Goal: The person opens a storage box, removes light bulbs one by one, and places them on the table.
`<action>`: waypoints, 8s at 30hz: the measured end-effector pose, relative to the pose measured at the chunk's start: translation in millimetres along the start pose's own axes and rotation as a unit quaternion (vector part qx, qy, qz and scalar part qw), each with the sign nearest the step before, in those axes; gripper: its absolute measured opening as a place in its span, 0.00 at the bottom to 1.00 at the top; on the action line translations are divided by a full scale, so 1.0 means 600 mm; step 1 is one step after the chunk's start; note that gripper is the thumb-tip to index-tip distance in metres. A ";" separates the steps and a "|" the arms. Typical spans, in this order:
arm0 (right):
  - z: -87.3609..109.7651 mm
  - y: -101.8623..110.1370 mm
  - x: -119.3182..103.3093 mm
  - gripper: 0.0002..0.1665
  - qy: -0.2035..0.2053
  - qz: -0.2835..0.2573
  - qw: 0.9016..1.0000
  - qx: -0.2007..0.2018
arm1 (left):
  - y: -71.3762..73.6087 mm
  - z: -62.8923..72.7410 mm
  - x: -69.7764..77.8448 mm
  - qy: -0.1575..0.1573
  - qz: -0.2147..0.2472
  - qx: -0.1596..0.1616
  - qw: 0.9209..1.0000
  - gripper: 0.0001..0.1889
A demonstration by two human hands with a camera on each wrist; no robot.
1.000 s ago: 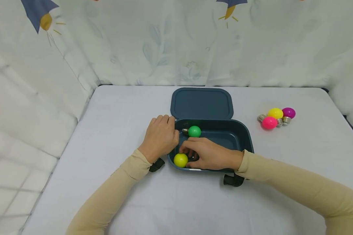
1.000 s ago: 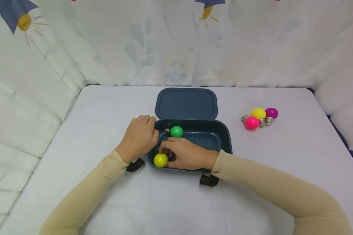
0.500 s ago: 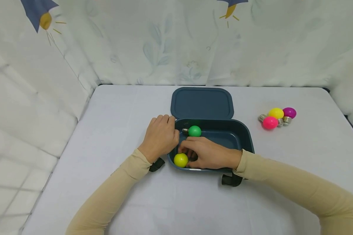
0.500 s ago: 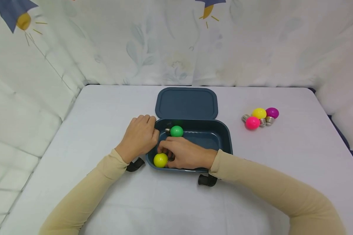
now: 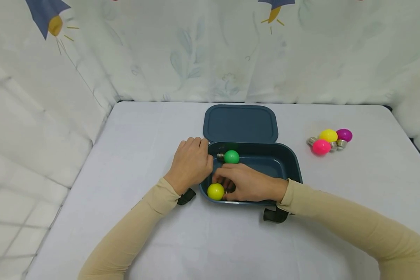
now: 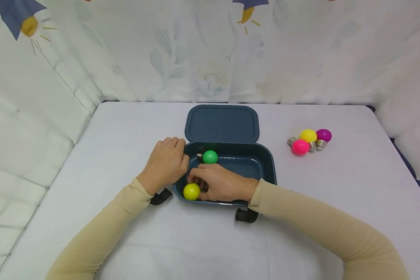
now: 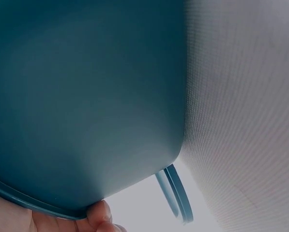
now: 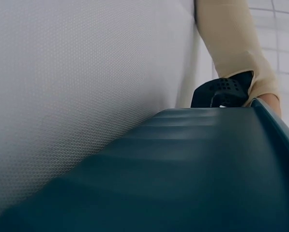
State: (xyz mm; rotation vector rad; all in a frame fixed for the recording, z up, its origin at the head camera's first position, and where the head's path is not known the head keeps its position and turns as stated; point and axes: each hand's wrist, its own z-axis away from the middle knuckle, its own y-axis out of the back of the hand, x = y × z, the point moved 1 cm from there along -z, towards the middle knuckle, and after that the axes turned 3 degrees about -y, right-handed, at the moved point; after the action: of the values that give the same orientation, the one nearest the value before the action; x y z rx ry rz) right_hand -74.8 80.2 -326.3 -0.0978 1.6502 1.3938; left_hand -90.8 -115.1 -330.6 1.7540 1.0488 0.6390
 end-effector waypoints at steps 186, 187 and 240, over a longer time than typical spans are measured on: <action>0.327 0.201 0.173 0.27 -0.087 -0.376 0.787 0.482 | 0.041 0.045 -0.017 -0.020 -0.038 0.090 0.995 0.12; 0.328 0.202 0.177 0.27 -0.090 -0.376 0.786 0.483 | 0.041 0.045 -0.017 -0.020 -0.039 0.091 0.995 0.12; 0.367 0.190 0.319 0.28 -0.417 -0.171 0.755 0.477 | 0.034 0.043 -0.022 -0.010 -0.025 0.065 0.998 0.10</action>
State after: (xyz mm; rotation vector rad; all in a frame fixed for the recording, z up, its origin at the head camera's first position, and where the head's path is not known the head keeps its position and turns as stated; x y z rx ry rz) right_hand -118.4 389.0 -353.6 0.6901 1.2600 0.0979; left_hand -69.4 -142.1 -322.0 1.8371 1.1381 0.5314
